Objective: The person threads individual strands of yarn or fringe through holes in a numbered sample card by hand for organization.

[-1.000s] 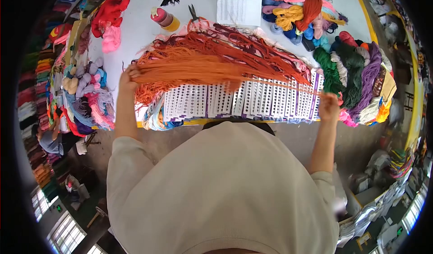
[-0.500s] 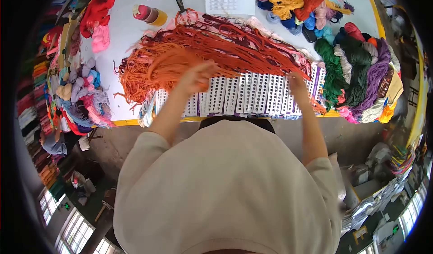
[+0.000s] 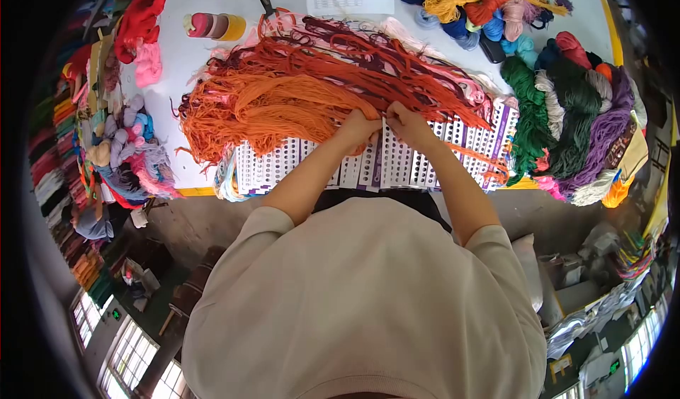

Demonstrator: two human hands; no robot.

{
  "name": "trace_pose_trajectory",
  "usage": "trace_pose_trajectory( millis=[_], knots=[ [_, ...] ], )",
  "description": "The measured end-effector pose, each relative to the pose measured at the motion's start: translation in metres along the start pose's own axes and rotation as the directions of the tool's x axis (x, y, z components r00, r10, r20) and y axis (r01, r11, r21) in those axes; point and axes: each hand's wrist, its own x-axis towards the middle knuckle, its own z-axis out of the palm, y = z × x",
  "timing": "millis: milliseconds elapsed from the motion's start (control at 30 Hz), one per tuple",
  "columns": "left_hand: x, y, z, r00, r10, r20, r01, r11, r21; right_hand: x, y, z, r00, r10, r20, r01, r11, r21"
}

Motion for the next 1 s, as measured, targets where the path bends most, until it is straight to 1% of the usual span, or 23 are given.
trace_pose_trajectory(
  millis=[33,67,133,167,233,267,300,367,400,467,500,567,600,667,700,733,767,800,833,900,933,967,1000],
  knots=[
    [-0.006,0.010,-0.001,0.999,-0.043,0.006,0.042,0.996,0.078,0.000,-0.001,-0.001,1.000,0.015,0.013,-0.015,1.000,0.008],
    [-0.003,0.005,-0.003,0.999,-0.045,0.005,0.044,0.996,0.076,0.001,0.002,0.000,1.000,0.017,0.013,-0.017,1.000,0.004],
    [0.005,-0.013,-0.010,0.984,0.178,-0.008,-0.174,0.967,0.185,0.001,0.003,-0.001,1.000,0.005,0.014,-0.005,1.000,0.023],
    [0.008,-0.021,-0.019,0.984,0.175,-0.011,-0.170,0.968,0.186,-0.001,0.004,0.000,1.000,-0.007,0.010,0.006,0.999,0.045],
    [0.008,-0.027,-0.045,0.985,0.120,-0.123,-0.119,0.993,0.015,-0.003,0.001,-0.001,1.000,-0.003,0.014,0.002,1.000,0.013],
    [0.005,-0.028,-0.054,0.996,0.040,-0.076,-0.048,0.994,-0.102,-0.003,0.000,-0.001,1.000,0.006,0.020,-0.006,1.000,-0.023],
    [0.000,-0.023,-0.053,0.996,0.037,-0.078,-0.044,0.994,-0.098,-0.004,0.000,0.000,1.000,0.005,0.022,-0.005,1.000,-0.018],
    [-0.012,-0.013,-0.047,0.998,0.058,-0.014,-0.059,0.936,-0.346,-0.004,0.001,0.001,1.000,-0.022,-0.011,0.021,0.999,-0.045],
    [-0.015,-0.009,-0.043,0.998,0.056,-0.013,-0.058,0.937,-0.345,-0.003,0.002,0.002,1.000,-0.022,-0.012,0.021,0.999,-0.043],
    [-0.019,-0.004,-0.035,0.988,-0.014,0.155,0.111,0.761,-0.639,-0.001,0.006,0.003,1.000,-0.007,-0.008,0.007,0.998,-0.059],
    [-0.018,-0.006,-0.034,0.988,-0.015,0.156,0.113,0.761,-0.639,-0.003,0.004,0.002,1.000,-0.005,-0.007,0.005,0.998,-0.059],
    [-0.014,-0.012,-0.033,0.906,0.102,0.411,0.275,0.596,-0.754,-0.004,-0.001,0.001,0.999,0.030,-0.012,-0.030,0.997,-0.070],
    [-0.018,-0.007,-0.031,0.906,0.103,0.410,0.275,0.595,-0.756,-0.003,0.000,0.001,1.000,0.029,-0.011,-0.030,0.997,-0.071],
    [-0.024,0.005,-0.024,0.892,0.062,0.448,0.307,0.644,-0.700,0.002,0.004,0.000,0.991,0.118,0.058,-0.118,0.993,0.000],
    [-0.023,0.005,-0.019,0.892,0.064,0.448,0.306,0.644,-0.701,0.004,0.004,0.000,0.991,0.117,0.058,-0.117,0.993,-0.002],
    [-0.022,0.006,-0.014,0.924,-0.039,0.379,0.220,0.868,-0.446,0.005,0.004,0.000,0.994,0.094,0.057,-0.094,0.996,-0.003],
    [-0.021,0.006,-0.010,0.955,-0.108,0.278,0.147,0.982,-0.123,0.006,0.004,-0.001,0.996,0.071,0.055,-0.070,0.997,-0.005],
    [-0.021,0.007,-0.007,0.954,-0.105,0.280,0.145,0.982,-0.125,0.007,0.007,0.000,0.996,0.072,0.054,-0.072,0.997,-0.009],
    [-0.020,0.006,-0.003,0.967,-0.078,0.242,0.074,0.997,0.023,0.008,0.010,0.000,0.994,0.063,0.094,-0.067,0.997,0.033],
    [-0.018,0.006,0.003,0.984,-0.001,0.181,-0.058,0.945,0.322,0.002,0.005,-0.002,0.990,0.054,0.131,-0.064,0.995,0.072],
    [-0.011,-0.001,-0.004,0.983,0.001,0.183,-0.060,0.946,0.319,-0.008,-0.013,-0.005,0.998,0.015,0.054,-0.003,0.976,-0.219],
    [-0.001,-0.012,-0.020,0.989,0.114,0.095,-0.147,0.836,0.529,-0.013,-0.027,-0.005,0.999,-0.046,-0.006,0.037,0.869,-0.494],
    [0.002,-0.020,-0.037,0.970,0.241,0.034,-0.192,0.671,0.716,-0.013,-0.031,-0.005,0.999,0.023,0.034,0.002,0.806,-0.592]
  ],
)
